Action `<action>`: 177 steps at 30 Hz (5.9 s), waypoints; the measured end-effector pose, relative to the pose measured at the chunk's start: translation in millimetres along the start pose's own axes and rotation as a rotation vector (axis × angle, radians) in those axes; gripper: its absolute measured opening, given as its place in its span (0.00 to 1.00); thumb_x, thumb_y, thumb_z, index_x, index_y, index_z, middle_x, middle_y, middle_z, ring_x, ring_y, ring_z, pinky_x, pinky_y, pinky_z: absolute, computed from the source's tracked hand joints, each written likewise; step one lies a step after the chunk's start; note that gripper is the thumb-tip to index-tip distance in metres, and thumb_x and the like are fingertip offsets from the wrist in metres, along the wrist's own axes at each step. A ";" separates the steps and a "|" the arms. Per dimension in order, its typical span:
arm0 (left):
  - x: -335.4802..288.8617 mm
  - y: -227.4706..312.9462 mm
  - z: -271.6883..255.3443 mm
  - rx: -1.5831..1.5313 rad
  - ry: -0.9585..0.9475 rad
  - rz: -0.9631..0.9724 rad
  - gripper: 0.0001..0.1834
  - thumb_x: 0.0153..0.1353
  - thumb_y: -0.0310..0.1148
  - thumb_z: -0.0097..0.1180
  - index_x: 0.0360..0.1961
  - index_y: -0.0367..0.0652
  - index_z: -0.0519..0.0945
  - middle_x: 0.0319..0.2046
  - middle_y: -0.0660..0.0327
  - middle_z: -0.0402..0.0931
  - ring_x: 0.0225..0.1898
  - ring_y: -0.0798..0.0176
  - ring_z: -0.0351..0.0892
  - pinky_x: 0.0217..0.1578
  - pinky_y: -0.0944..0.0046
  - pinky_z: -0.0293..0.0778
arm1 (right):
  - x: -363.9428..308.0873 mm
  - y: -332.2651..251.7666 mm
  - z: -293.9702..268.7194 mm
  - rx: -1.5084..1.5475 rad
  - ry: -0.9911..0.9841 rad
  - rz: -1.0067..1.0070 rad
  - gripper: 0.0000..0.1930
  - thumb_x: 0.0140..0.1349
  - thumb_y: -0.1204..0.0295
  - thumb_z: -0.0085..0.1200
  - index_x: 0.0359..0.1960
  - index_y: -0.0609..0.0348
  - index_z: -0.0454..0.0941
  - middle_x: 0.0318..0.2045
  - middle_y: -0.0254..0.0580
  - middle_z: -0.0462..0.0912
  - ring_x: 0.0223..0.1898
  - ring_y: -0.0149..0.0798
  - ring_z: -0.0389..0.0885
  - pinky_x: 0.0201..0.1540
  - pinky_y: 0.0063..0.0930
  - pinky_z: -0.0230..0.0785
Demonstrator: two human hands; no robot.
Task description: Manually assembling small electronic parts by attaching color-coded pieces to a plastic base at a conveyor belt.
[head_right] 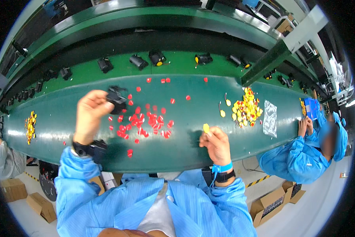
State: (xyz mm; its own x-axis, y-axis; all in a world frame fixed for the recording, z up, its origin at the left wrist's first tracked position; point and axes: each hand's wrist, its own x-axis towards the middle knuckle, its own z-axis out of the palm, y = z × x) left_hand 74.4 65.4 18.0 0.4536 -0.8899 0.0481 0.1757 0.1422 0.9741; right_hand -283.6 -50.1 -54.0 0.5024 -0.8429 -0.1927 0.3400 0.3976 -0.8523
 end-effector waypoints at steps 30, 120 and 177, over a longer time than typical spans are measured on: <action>-106.0 -54.6 140.2 -0.039 -0.384 -0.224 0.13 0.55 0.19 0.58 0.43 0.31 0.75 0.38 0.62 0.74 0.39 0.71 0.75 0.40 0.73 0.75 | -55.9 -55.7 43.1 -0.677 -0.370 0.061 0.03 0.55 0.78 0.58 0.26 0.65 0.77 0.38 0.46 0.77 0.43 0.36 0.76 0.39 0.25 0.68; 214.8 -64.7 -44.5 1.728 -0.056 0.342 0.11 0.46 0.26 0.63 0.34 0.41 0.82 0.35 0.55 0.79 0.48 0.51 0.72 0.47 0.54 0.72 | 143.6 -86.2 -56.3 -1.891 0.114 -0.058 0.08 0.50 0.67 0.60 0.28 0.57 0.79 0.30 0.49 0.81 0.38 0.53 0.79 0.40 0.45 0.69; -26.5 -55.5 105.1 1.134 -0.177 0.620 0.03 0.46 0.23 0.56 0.24 0.42 0.78 0.24 0.62 0.74 0.25 0.67 0.75 0.25 0.69 0.70 | -32.4 -10.3 51.1 0.273 -0.530 0.219 0.05 0.60 0.75 0.54 0.29 0.64 0.75 0.22 0.39 0.75 0.22 0.30 0.67 0.27 0.25 0.59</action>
State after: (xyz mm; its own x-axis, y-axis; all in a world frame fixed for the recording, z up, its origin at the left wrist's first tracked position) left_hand -39.2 35.6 -14.1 0.0567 -0.8657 0.4974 -0.8901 0.1819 0.4180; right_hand -262.7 -8.4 -14.1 0.8850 -0.4651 -0.0218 0.3400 0.6774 -0.6523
